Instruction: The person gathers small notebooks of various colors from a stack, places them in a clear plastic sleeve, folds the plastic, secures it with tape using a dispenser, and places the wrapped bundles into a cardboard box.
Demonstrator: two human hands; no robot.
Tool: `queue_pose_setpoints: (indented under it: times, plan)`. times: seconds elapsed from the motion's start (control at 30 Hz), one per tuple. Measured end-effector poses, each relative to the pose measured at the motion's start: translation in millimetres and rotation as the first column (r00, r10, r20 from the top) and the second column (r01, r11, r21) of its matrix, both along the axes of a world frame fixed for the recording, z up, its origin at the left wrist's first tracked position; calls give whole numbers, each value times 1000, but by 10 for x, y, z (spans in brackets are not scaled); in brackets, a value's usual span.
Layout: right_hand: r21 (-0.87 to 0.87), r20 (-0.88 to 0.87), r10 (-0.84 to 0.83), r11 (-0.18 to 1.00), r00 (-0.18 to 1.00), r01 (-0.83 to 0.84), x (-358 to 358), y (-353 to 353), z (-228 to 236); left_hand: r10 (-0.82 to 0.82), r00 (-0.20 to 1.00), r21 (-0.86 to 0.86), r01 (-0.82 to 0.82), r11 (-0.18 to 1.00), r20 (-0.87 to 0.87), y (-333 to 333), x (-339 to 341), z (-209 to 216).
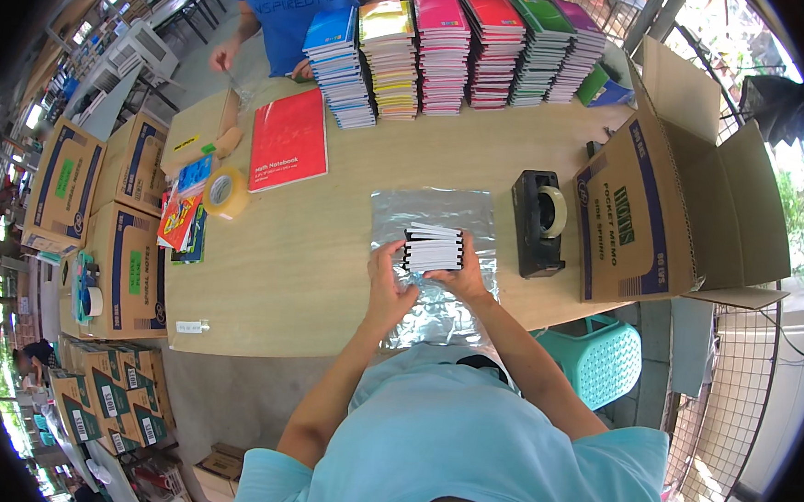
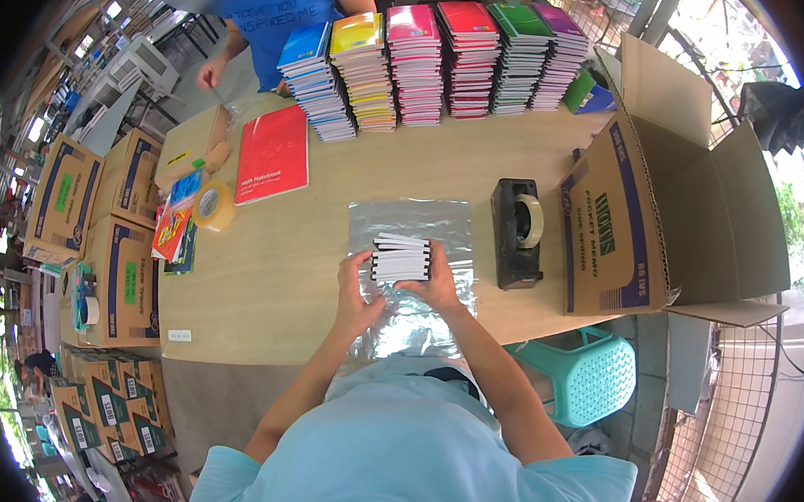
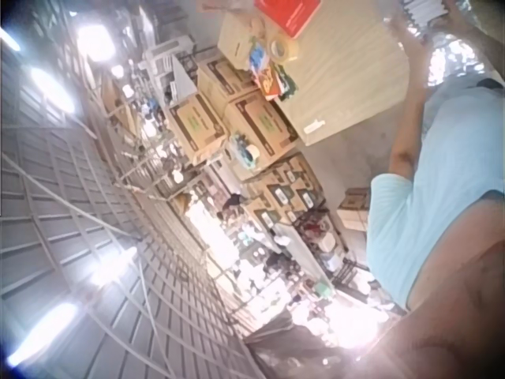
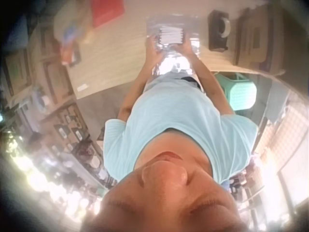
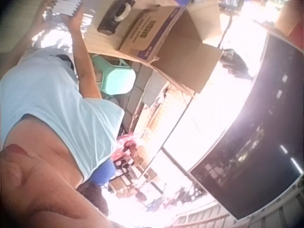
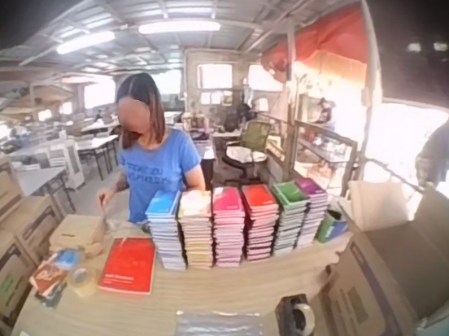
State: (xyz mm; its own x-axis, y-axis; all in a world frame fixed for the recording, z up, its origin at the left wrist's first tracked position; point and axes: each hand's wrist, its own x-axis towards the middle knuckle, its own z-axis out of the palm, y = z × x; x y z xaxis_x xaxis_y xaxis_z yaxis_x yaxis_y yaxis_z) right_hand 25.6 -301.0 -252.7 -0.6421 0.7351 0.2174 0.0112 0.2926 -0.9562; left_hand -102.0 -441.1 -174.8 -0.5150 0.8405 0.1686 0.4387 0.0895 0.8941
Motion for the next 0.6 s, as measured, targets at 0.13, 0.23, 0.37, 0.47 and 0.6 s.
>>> queue_pose_setpoints:
  times: [0.13,0.23,0.37,0.47,0.6]
  plan:
    - [-12,13,3,1000,1000,-3,-12,-39,80,-80,989,106,94,990,-126,54,-208,-201]
    - [-27,29,-2,1000,1000,2,36,24,96,-232,969,101,224,969,81,199,-291,-214]
    - [-52,117,-49,997,992,55,-120,39,412,-266,899,109,243,964,349,335,-394,-292]
    - [-85,82,-56,994,995,63,-155,46,575,-164,817,125,114,986,553,428,-283,-245]
    - [-371,-29,187,910,982,-184,11,94,1273,-228,248,217,71,974,942,282,-380,-343]
